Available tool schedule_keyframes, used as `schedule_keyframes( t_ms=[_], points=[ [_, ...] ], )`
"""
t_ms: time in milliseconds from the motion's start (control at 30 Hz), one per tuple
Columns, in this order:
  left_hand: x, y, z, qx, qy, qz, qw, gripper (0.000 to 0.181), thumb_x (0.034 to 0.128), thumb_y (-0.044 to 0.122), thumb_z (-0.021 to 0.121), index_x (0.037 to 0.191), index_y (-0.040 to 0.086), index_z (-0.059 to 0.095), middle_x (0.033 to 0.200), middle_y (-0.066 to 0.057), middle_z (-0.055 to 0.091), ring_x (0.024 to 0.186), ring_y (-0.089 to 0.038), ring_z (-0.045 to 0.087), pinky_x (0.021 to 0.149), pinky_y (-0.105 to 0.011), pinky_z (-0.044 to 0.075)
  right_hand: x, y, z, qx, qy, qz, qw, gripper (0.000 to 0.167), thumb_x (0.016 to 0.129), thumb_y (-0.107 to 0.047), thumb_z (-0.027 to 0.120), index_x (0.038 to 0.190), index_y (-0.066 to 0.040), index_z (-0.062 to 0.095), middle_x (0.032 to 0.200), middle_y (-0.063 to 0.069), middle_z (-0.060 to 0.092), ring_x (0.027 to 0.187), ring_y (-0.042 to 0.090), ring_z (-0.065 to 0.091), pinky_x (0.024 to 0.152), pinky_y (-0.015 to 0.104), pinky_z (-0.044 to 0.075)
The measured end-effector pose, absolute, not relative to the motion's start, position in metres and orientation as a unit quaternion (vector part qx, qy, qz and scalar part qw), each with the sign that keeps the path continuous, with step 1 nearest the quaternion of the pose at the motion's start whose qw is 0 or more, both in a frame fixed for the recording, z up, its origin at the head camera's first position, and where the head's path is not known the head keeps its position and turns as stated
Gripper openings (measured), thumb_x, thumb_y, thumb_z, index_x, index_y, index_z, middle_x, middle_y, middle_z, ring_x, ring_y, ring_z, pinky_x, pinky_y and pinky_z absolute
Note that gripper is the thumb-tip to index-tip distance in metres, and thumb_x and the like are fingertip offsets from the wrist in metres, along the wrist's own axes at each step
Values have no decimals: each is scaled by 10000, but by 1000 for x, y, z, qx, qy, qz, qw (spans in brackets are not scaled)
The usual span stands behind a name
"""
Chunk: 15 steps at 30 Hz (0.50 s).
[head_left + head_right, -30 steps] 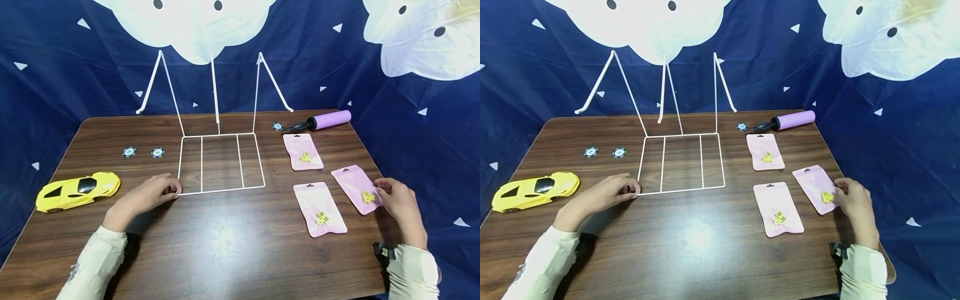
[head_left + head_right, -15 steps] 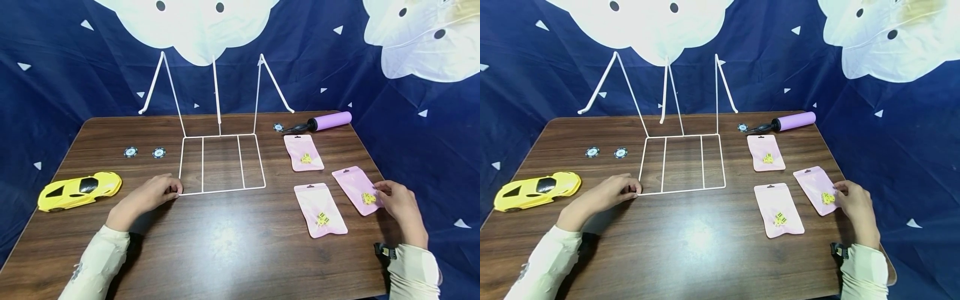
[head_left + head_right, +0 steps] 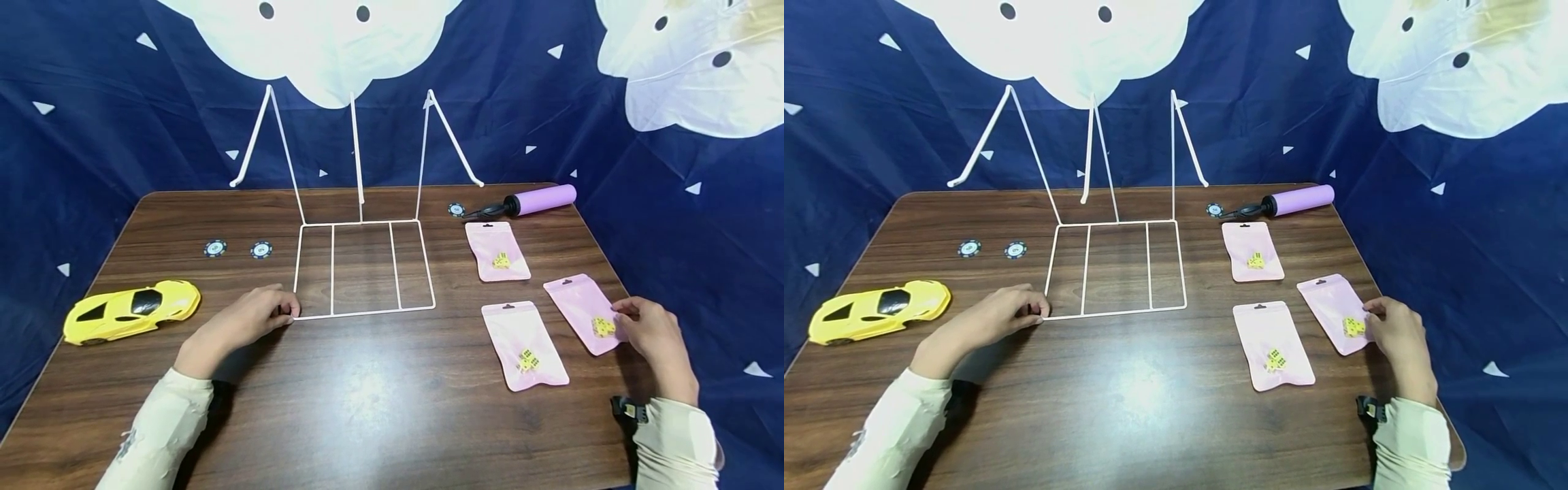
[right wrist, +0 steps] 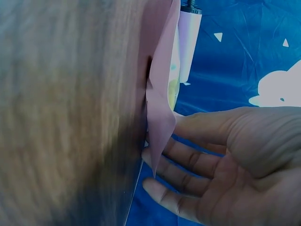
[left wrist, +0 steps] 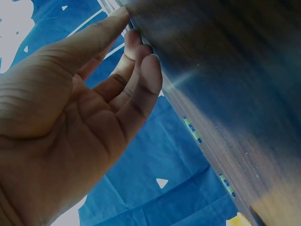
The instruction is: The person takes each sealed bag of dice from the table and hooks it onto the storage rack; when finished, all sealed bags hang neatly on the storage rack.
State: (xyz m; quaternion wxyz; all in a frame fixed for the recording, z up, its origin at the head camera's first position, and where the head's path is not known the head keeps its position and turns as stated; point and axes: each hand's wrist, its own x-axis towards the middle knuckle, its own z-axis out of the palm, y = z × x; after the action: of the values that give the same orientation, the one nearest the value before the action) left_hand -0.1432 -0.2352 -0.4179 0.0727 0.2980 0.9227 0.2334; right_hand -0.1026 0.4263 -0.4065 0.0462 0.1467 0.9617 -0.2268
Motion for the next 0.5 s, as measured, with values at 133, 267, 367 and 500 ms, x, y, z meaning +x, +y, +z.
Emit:
schedule_keyframes(
  t_ms=[133,267,367,500],
  points=[
    [-142,-235,-418,298,923,234,71,218,937,-23,803,898,159,688,869,66,577,791,-111,537,703,-360,496,-103,426,-408,149,960,-231,50,255,1020,0,581,1224,146,626,1063,337,648,878,403,580,652,373,436],
    [-141,-235,-418,296,924,233,69,219,940,-21,801,902,163,690,861,67,573,788,-111,543,696,-352,495,-104,427,-410,145,962,-227,44,229,1008,0,570,1173,135,652,1003,301,631,878,414,558,656,379,416],
    [-141,-235,-418,299,923,233,68,221,939,-26,800,900,160,689,858,68,571,786,-110,540,694,-351,497,-103,427,-410,148,962,-224,41,230,1013,-8,555,1163,129,665,1025,322,611,873,418,541,647,392,408],
    [-141,-235,-417,305,922,231,65,226,940,-35,796,894,158,688,859,69,573,787,-110,534,698,-357,500,-104,426,-410,143,965,-220,28,249,1007,-25,543,1157,123,675,982,311,607,833,399,532,622,393,390]
  ],
)
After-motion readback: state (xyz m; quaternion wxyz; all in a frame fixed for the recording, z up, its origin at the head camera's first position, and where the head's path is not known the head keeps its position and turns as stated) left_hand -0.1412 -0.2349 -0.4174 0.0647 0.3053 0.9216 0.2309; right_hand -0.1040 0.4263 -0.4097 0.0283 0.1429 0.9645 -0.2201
